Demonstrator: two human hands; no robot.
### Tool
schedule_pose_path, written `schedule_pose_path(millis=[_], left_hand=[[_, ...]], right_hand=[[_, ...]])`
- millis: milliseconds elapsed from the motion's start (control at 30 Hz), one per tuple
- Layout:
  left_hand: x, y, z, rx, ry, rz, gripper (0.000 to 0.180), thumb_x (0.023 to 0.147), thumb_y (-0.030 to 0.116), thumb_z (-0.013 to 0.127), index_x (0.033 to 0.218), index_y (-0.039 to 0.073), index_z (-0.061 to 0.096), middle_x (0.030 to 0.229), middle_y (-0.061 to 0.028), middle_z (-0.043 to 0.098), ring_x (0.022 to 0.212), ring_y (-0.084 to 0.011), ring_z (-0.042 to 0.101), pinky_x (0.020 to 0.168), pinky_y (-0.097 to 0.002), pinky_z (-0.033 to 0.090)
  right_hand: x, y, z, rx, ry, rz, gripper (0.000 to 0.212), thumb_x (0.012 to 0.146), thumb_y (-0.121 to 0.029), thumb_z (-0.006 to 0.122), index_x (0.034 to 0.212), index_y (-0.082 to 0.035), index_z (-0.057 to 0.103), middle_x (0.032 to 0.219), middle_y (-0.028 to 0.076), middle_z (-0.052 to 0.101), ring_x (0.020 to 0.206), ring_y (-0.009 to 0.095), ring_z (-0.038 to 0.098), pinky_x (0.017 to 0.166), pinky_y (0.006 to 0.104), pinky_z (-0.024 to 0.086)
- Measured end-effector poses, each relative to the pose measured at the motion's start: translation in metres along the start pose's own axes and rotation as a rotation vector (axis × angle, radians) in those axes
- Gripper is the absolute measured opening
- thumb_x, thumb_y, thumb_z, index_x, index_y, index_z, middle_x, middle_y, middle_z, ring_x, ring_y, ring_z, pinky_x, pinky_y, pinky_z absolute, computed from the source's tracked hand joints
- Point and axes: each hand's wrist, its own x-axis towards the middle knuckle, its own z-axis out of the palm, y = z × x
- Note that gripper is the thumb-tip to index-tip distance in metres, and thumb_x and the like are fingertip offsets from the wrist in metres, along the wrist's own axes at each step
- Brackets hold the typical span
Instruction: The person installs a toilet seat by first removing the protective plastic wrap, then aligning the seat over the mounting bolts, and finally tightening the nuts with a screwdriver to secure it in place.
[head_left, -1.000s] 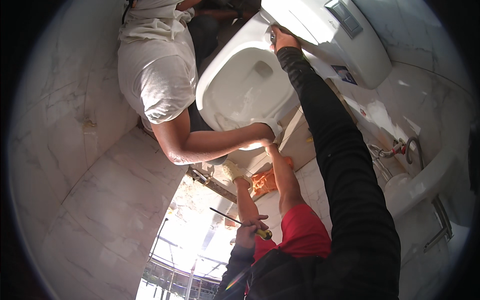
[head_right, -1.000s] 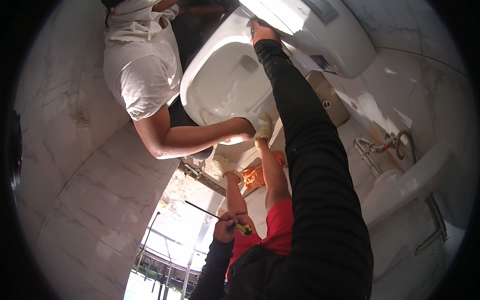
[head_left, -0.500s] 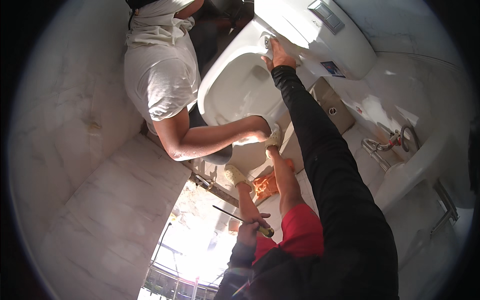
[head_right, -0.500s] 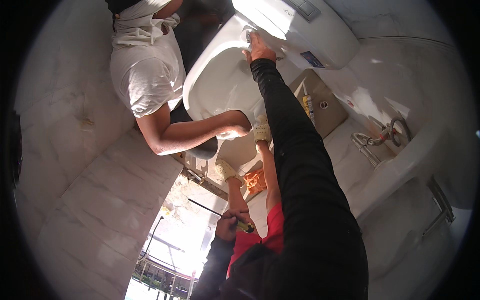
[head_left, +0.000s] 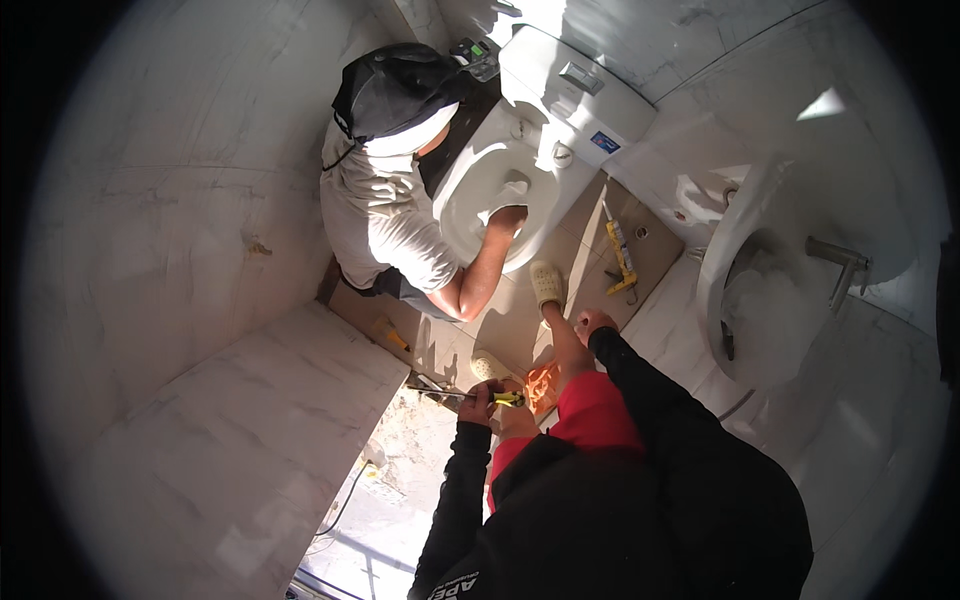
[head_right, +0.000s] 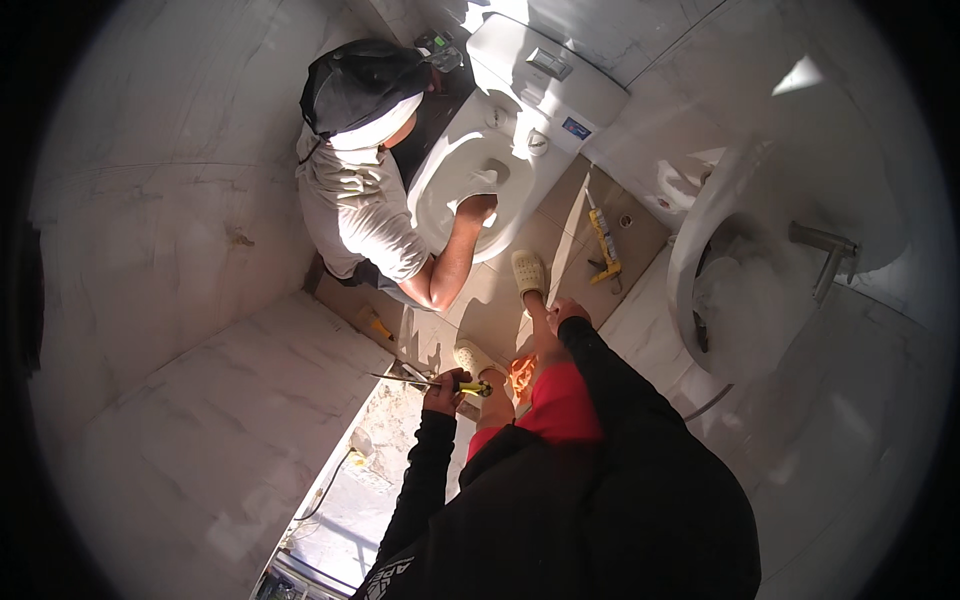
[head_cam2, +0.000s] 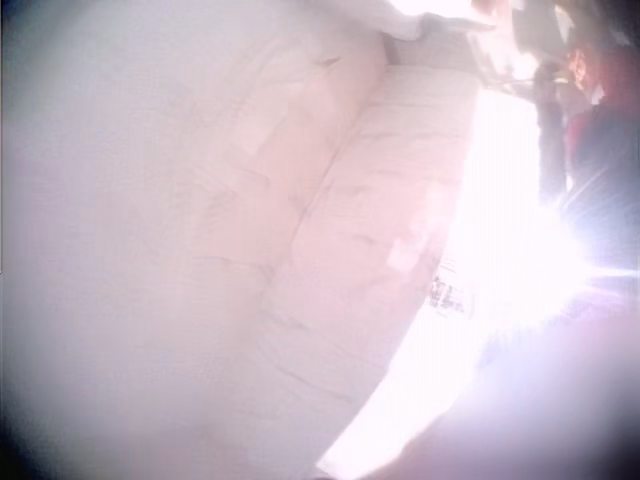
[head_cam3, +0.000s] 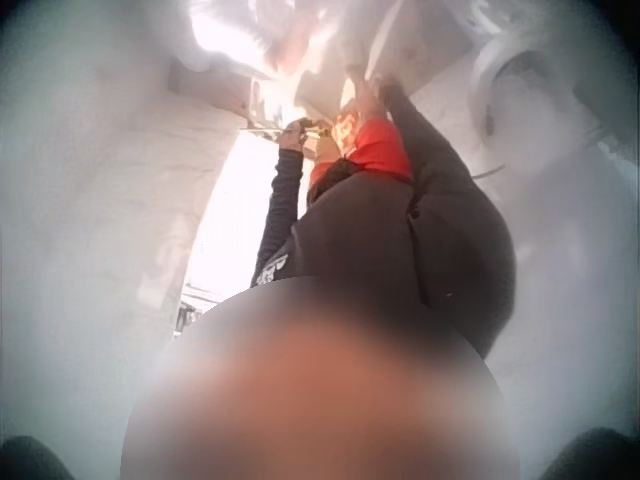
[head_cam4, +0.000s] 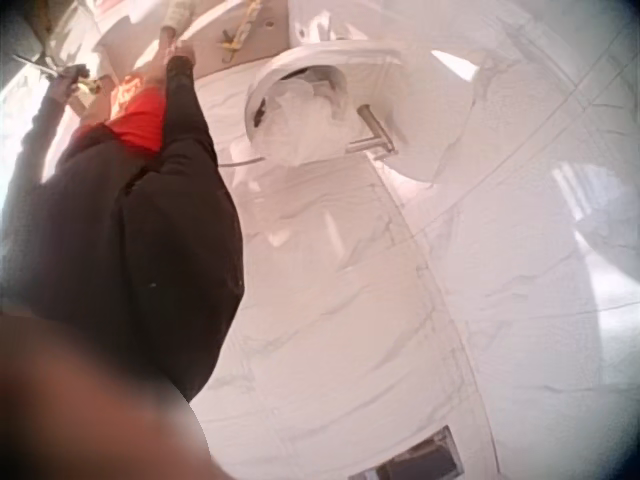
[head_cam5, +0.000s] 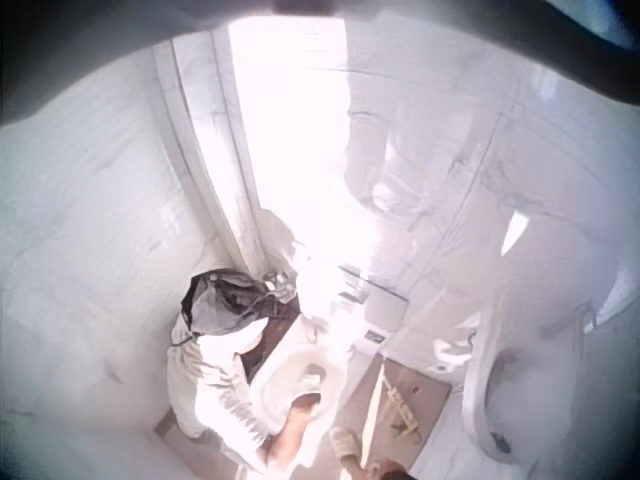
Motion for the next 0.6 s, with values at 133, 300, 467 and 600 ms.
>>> schedule_pose_path(millis=[133,300,467,600], left_hand=[[-0.002,-0.048,-0.081,0.007,-0.07,0.063,0.043,0.107,0.042,0.054,0.12,0.003,0.069,0.108,-0.0077,0.075,0.101,-0.0177,0.071,0.083,-0.0302,0.057],[-0.04,-0.082,-0.154,0.169,-0.124,0.1,0.05,0.107,0.045,0.053,0.123,0.0,0.067,0.109,-0.0097,0.074,0.103,-0.0214,0.07,0.092,-0.0339,0.055],[-0.117,-0.05,-0.134,0.065,-0.114,0.322,0.049,0.109,0.041,0.051,0.144,0.007,0.057,0.143,-0.0075,0.06,0.125,-0.0211,0.063,0.097,-0.0364,0.055],[-0.162,-0.02,-0.099,0.142,-0.108,0.748,0.042,0.109,0.032,0.052,0.142,0.007,0.06,0.144,-0.0134,0.059,0.121,-0.0232,0.064,0.098,-0.0352,0.054]], right_hand=[[-0.079,-0.007,-0.004,-0.112,-0.236,-0.014,0.021,0.087,-0.026,0.075,0.104,-0.013,0.073,0.094,0.012,0.075,0.091,0.033,0.072,0.086,0.0458,0.056],[-0.174,-0.088,-0.004,-0.129,-0.149,-0.406,0.03,0.101,-0.036,0.056,0.1,-0.011,0.073,0.084,0.009,0.076,0.082,0.028,0.074,0.078,0.0412,0.057],[-0.265,-0.192,0.011,-0.196,-0.396,-0.871,0.069,0.083,-0.063,0.073,0.126,-0.01,0.066,0.115,0.013,0.073,0.105,0.034,0.071,0.092,0.0435,0.055],[-0.309,-0.237,0.023,-0.24,-0.374,-0.998,0.043,0.094,-0.038,0.067,0.129,-0.014,0.06,0.113,0.016,0.071,0.105,0.039,0.068,0.088,0.0491,0.055]])
